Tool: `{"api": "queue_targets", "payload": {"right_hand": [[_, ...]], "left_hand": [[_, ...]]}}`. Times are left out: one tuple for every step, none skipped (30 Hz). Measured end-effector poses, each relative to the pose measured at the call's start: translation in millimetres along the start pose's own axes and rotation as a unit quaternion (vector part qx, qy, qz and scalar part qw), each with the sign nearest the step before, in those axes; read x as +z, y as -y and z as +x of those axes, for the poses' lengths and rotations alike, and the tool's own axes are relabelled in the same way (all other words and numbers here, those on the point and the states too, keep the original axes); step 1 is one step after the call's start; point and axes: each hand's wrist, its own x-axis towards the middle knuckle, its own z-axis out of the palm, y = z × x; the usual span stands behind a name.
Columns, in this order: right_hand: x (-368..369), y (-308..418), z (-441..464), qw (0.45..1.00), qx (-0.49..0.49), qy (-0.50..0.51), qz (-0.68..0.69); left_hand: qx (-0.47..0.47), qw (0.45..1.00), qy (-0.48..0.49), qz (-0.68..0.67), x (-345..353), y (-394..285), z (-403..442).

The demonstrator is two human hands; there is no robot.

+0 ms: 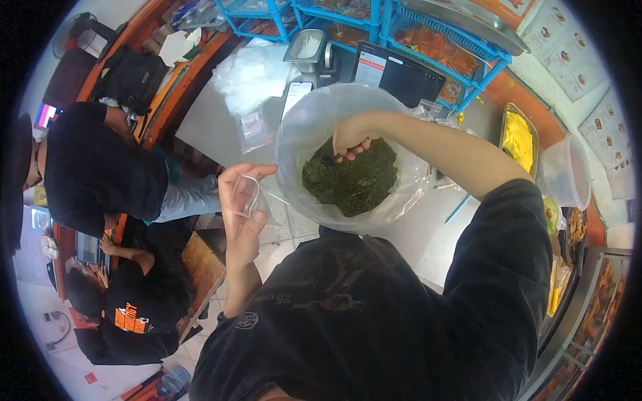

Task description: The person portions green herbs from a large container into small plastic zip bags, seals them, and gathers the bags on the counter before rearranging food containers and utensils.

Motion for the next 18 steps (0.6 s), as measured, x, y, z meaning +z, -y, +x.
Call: {"api": "queue_targets", "payload": {"right_hand": [[-2,0,-3,1.000,0.004,0.008,0.013],[-3,-2,-7,1.000,-0.001,0.003,0.026],[-3,-3,-11,0.999,-0.007,-0.002,0.037],[-3,-3,-16,0.999,-0.014,-0.007,0.048],[-4,-2,-24,0.999,-0.024,-0.019,0.044],[-5,3,-36,0.998,-0.034,-0.031,0.039],[-6,6,-48,0.998,-0.044,-0.044,0.033],[-9,7,-59,0.996,-0.062,-0.061,0.025],[-13,6,-70,0.994,-0.079,-0.079,0.017],[-16,6,-83,0.991,-0.095,-0.095,0.008],[-20,7,-99,0.985,-0.123,-0.119,-0.029],[-23,8,-118,0.976,-0.151,-0.143,-0.065],[-25,13,-135,0.964,-0.179,-0.167,-0.101],[-24,19,-151,0.960,-0.192,-0.186,-0.079],[-22,23,-167,0.956,-0.203,-0.206,-0.055],[-20,25,-179,0.950,-0.214,-0.227,-0.030],[-19,27,-184,0.945,-0.225,-0.234,-0.030],[-15,30,-187,0.944,-0.217,-0.245,-0.042]], "left_hand": [[0.007,1.000,0.004,0.009,1,0,1],[0.013,1.000,0.008,0.018,2,0,2],[0.018,0.999,0.011,0.027,2,-1,3],[0.018,0.999,0.006,0.032,3,-1,3],[0.019,0.999,0.000,0.037,3,-2,4],[0.020,0.999,-0.007,0.042,4,-2,5],[0.015,1.000,-0.010,0.011,5,-2,7],[0.010,1.000,-0.014,-0.020,7,0,9],[0.006,0.998,-0.018,-0.052,9,2,11],[0.006,0.999,-0.008,-0.032,11,6,15],[0.006,1.000,0.001,-0.011,13,11,19],[0.007,1.000,0.010,0.009,15,14,24],[-0.012,1.000,0.015,0.023,20,15,30],[-0.030,0.999,0.022,0.035,27,16,36],[-0.050,0.997,0.030,0.047,33,17,41],[-0.068,0.996,0.049,0.029,38,23,46],[-0.087,0.994,0.069,0.012,42,33,51],[-0.106,0.990,0.091,-0.005,47,42,54]]}}
